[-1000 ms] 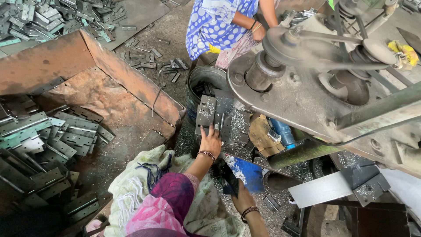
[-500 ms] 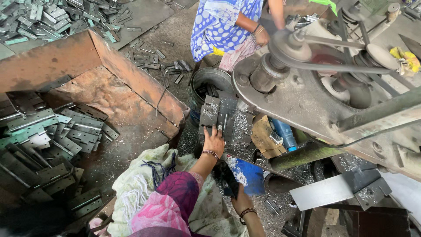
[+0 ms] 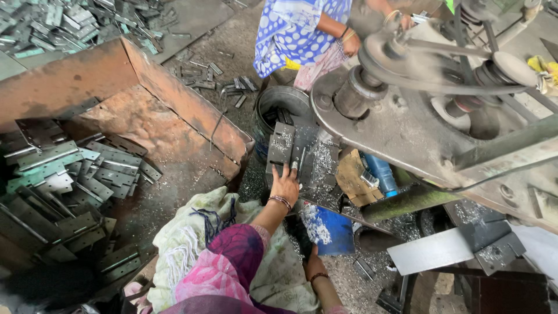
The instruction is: The person operates a manual press machine to shape metal pieces. They repeatedly pick up metal pieces, place them into the press, and remove the processed pieces, placing them into a nearby container.
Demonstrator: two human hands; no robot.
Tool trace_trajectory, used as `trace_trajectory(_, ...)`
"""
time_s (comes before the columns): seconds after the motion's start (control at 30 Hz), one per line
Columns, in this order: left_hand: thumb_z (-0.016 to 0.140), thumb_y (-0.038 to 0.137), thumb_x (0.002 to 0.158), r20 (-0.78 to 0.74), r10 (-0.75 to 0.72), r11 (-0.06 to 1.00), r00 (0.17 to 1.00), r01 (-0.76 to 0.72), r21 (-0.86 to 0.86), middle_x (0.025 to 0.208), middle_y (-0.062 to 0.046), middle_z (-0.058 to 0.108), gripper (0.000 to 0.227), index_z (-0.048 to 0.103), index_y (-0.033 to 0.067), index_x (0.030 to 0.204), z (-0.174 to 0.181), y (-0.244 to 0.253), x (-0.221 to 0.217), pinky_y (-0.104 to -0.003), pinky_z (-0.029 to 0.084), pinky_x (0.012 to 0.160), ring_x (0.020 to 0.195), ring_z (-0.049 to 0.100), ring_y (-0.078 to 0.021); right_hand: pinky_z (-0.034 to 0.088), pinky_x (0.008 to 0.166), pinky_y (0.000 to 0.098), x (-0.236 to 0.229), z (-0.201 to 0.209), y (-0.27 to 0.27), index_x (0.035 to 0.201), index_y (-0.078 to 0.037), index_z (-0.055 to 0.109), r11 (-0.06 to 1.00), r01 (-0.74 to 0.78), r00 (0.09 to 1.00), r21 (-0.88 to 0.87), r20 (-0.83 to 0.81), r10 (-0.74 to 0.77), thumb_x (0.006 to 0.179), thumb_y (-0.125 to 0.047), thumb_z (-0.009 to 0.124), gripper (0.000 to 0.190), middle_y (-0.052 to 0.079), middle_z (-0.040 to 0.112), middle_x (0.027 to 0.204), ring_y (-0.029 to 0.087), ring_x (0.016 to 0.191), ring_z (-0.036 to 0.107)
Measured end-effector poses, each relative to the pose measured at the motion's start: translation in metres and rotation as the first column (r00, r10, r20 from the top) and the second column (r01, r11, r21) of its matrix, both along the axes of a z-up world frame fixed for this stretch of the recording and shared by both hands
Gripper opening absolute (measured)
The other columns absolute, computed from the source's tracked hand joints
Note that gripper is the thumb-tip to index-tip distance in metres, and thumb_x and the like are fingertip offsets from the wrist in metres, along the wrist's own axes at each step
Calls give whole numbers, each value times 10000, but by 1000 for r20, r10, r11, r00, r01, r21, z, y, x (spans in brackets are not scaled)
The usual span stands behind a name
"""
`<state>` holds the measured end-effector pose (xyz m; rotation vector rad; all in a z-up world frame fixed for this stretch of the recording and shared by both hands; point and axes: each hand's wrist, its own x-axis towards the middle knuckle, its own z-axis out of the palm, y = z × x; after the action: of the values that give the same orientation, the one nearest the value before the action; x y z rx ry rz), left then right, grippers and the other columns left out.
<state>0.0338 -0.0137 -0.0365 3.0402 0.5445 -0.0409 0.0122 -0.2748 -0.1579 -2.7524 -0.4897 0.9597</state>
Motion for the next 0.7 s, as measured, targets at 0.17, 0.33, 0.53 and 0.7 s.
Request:
trace_trajectory(0.17, 405, 294, 1031, -54, 7, 1000, 998, -8, -5, 1597, -77, 377, 420, 668, 125, 1313, 8, 12, 2, -763, 129, 1140, 1516, 184, -394, 564, 899, 482, 22, 35, 0, 1535, -58, 132, 996, -84, 996, 7, 6, 84, 917, -151, 639, 805, 311, 694, 1110, 424, 1025, 695)
trace_trajectory(0.33, 381, 326, 1048, -17, 72, 997, 997, -72, -25, 1591, -63, 391, 456, 647, 109, 1348, -1, 17, 27, -761, 134, 1148, 1521, 189, -373, 573, 876, 493, 34, 55, -15, 1508, -74, 202, 991, -134, 991, -28, 12, 135, 943, -195, 597, 700, 282, 719, 1090, 410, 980, 725)
trace_trajectory(0.53, 408, 316, 1030, -40, 54, 999, 998, -53, 9, 1603, -78, 368, 450, 649, 109, 1348, 0, 22, 30, -757, 134, 1132, 1520, 178, -384, 553, 919, 495, 12, 7, 2, 1578, -85, 29, 999, -29, 999, -33, 31, 30, 934, -167, 617, 876, 319, 687, 1102, 439, 1052, 685)
trace_trajectory(0.7, 402, 330, 1061, 15, 29, 999, 999, -28, -43, 1608, -73, 393, 436, 687, 114, 1309, -6, 8, -1, -737, 126, 1178, 1538, 194, -380, 576, 877, 507, 8, -1, 2, 1537, -82, 152, 1000, -18, 998, 4, 58, 17, 928, -166, 618, 771, 298, 720, 1063, 442, 1003, 715)
